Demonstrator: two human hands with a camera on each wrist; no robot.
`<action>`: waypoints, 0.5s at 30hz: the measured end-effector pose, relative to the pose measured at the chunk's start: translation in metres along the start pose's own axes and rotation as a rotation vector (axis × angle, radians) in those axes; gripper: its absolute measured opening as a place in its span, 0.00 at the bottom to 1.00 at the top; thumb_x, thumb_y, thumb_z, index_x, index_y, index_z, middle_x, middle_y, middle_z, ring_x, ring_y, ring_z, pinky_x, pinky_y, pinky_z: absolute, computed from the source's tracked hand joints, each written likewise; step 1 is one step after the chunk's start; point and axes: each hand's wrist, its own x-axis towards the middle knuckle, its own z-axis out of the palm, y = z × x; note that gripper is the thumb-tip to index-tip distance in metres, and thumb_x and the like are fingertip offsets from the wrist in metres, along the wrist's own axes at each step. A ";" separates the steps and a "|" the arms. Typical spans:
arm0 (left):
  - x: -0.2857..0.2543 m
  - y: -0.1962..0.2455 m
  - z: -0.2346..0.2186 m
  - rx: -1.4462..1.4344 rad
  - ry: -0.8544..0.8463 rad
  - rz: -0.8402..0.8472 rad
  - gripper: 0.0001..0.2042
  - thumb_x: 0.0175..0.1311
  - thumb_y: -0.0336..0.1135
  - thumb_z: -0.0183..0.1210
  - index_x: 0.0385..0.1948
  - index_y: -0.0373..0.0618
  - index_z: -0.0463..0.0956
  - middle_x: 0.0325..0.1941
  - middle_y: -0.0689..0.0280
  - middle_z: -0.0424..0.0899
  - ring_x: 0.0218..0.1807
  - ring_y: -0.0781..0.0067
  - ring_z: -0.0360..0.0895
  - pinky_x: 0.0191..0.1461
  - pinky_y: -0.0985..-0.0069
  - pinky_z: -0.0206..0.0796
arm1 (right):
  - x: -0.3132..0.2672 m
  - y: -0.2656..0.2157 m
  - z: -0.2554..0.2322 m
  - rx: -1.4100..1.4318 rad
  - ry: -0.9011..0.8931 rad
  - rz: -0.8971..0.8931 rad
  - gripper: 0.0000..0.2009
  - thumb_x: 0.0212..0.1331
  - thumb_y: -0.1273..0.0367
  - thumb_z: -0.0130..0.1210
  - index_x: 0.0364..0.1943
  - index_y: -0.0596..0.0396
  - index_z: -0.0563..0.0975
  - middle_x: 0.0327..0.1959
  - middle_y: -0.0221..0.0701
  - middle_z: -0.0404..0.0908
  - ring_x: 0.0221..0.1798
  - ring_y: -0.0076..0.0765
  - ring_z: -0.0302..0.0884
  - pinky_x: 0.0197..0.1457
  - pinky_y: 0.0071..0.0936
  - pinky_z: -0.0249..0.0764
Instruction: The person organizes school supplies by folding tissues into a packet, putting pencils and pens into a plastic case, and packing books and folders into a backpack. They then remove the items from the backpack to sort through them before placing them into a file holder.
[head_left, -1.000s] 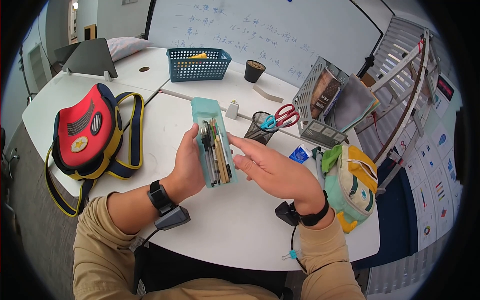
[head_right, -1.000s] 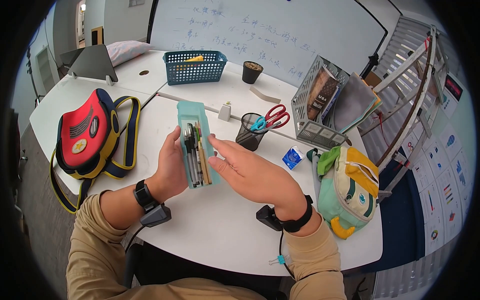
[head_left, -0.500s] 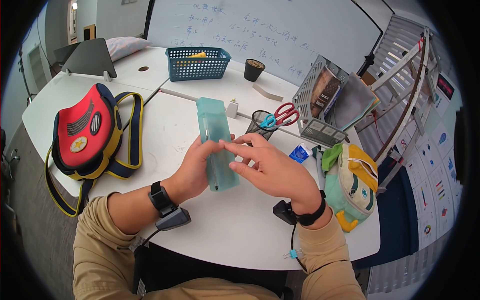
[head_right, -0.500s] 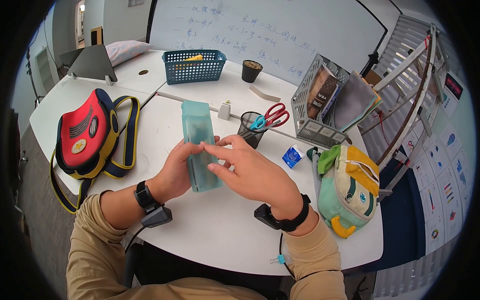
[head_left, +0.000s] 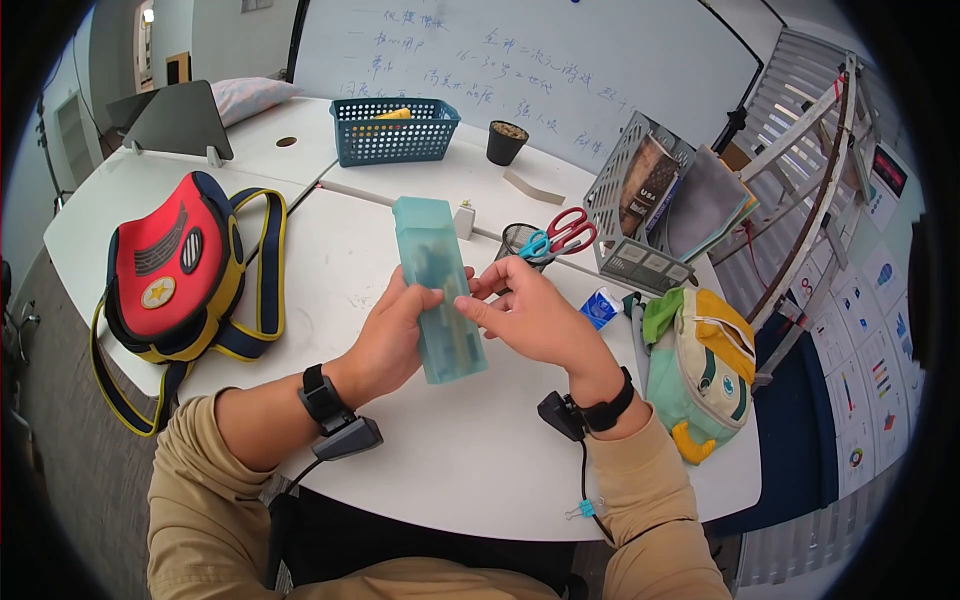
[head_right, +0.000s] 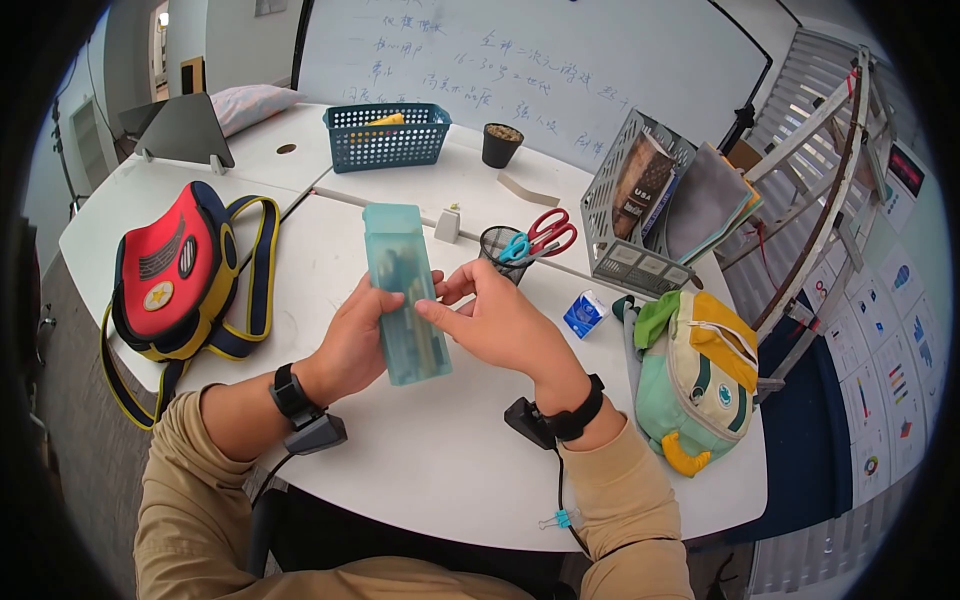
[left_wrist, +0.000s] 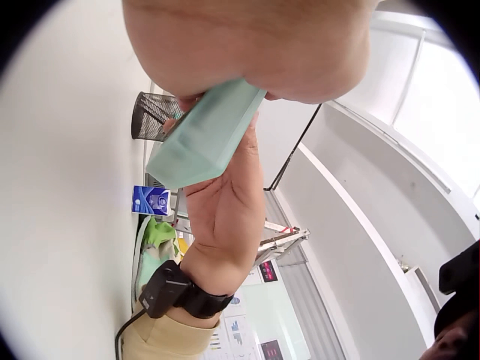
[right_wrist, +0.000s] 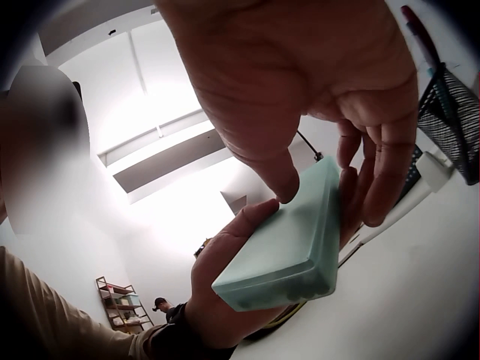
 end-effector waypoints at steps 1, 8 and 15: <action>0.000 0.000 0.001 0.009 0.014 0.012 0.30 0.82 0.32 0.45 0.85 0.48 0.58 0.86 0.56 0.69 0.83 0.54 0.73 0.85 0.44 0.70 | 0.003 0.008 0.001 0.035 -0.004 -0.022 0.33 0.74 0.48 0.75 0.62 0.65 0.77 0.58 0.42 0.88 0.48 0.31 0.90 0.50 0.32 0.85; 0.004 -0.002 -0.009 0.137 0.060 0.051 0.32 0.81 0.33 0.50 0.86 0.48 0.58 0.87 0.59 0.68 0.84 0.54 0.71 0.85 0.49 0.67 | 0.019 0.036 0.016 0.285 -0.221 -0.056 0.36 0.75 0.50 0.75 0.71 0.65 0.76 0.62 0.37 0.88 0.54 0.30 0.90 0.58 0.30 0.84; 0.016 0.003 -0.018 0.180 0.167 0.170 0.25 0.87 0.39 0.54 0.80 0.41 0.69 0.78 0.60 0.80 0.79 0.62 0.77 0.83 0.58 0.70 | 0.026 0.060 0.030 0.665 -0.301 -0.058 0.24 0.82 0.59 0.68 0.71 0.60 0.79 0.62 0.30 0.88 0.64 0.24 0.85 0.68 0.31 0.82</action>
